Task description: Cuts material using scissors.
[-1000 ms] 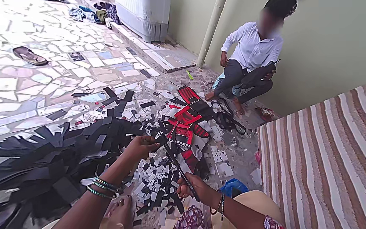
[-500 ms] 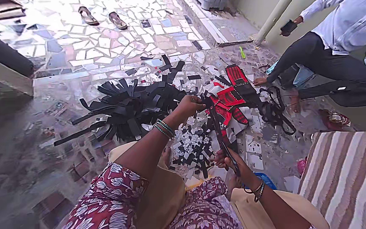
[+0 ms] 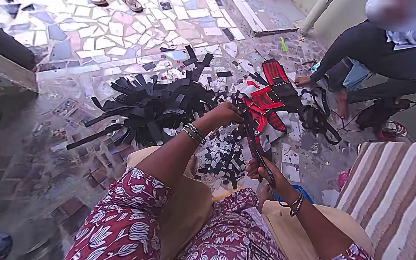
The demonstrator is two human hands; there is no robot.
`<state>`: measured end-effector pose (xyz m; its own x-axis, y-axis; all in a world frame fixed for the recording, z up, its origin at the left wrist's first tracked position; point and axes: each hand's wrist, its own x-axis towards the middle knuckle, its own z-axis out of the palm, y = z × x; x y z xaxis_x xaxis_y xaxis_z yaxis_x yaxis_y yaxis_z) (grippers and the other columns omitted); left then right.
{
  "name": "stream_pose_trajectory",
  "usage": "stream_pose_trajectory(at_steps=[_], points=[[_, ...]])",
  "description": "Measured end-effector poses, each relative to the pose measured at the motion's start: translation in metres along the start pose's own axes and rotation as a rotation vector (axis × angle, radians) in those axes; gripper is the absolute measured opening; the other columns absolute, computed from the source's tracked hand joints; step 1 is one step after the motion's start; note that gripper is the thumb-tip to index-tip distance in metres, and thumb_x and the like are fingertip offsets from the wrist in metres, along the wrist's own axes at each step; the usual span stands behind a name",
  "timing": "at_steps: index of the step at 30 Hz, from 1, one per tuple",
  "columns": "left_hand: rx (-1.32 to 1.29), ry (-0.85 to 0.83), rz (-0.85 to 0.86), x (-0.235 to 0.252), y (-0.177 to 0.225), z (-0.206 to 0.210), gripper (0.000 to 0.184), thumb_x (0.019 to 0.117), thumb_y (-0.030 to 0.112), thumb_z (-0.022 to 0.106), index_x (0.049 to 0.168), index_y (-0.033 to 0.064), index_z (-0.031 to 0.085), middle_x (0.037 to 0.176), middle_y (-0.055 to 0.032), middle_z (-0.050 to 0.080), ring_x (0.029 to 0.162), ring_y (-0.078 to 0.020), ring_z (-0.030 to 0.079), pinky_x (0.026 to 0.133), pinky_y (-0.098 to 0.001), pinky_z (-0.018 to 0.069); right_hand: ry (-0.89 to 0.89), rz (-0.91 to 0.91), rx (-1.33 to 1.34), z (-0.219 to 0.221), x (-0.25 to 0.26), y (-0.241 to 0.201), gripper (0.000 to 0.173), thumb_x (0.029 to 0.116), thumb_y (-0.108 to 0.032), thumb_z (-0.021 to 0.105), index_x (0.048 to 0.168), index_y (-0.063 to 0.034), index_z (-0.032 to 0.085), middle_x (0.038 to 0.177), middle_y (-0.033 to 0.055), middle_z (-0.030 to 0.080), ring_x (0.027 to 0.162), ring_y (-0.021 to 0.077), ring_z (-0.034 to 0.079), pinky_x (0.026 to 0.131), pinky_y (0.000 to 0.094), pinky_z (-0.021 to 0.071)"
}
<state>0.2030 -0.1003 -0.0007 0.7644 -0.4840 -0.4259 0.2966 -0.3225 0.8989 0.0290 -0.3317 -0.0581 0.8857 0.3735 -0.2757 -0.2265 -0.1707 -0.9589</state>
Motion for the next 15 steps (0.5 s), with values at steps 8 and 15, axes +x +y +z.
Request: stream_pose_trajectory(at_steps=[8,15], points=[[-0.036,-0.010,-0.017,0.003,-0.003,0.008,0.013,0.0998,0.008,0.063,0.088,0.0028,0.063,0.064,0.0005,0.056,0.045,-0.0019,0.042,0.043,-0.0153,0.0333,0.019,-0.030,0.032,-0.002,0.000,0.003,0.058,0.0948,-0.061,0.059,0.116,-0.0073,0.055,0.078,-0.0121,0.054,0.070,0.0024,0.061,0.076,0.0271,0.0592],[-0.053,0.012,-0.024,0.005,-0.011,0.008,0.014,0.1006,0.006,0.061,0.087,0.0022,0.064,0.063,-0.0008,0.056,0.044,-0.0026,0.042,0.042,-0.0163,0.0344,0.003,-0.018,0.041,0.000,0.002,0.000,0.048,0.0965,-0.055,0.059,0.107,-0.0087,0.055,0.075,-0.0125,0.050,0.065,0.0004,0.056,0.070,0.0241,0.0563]])
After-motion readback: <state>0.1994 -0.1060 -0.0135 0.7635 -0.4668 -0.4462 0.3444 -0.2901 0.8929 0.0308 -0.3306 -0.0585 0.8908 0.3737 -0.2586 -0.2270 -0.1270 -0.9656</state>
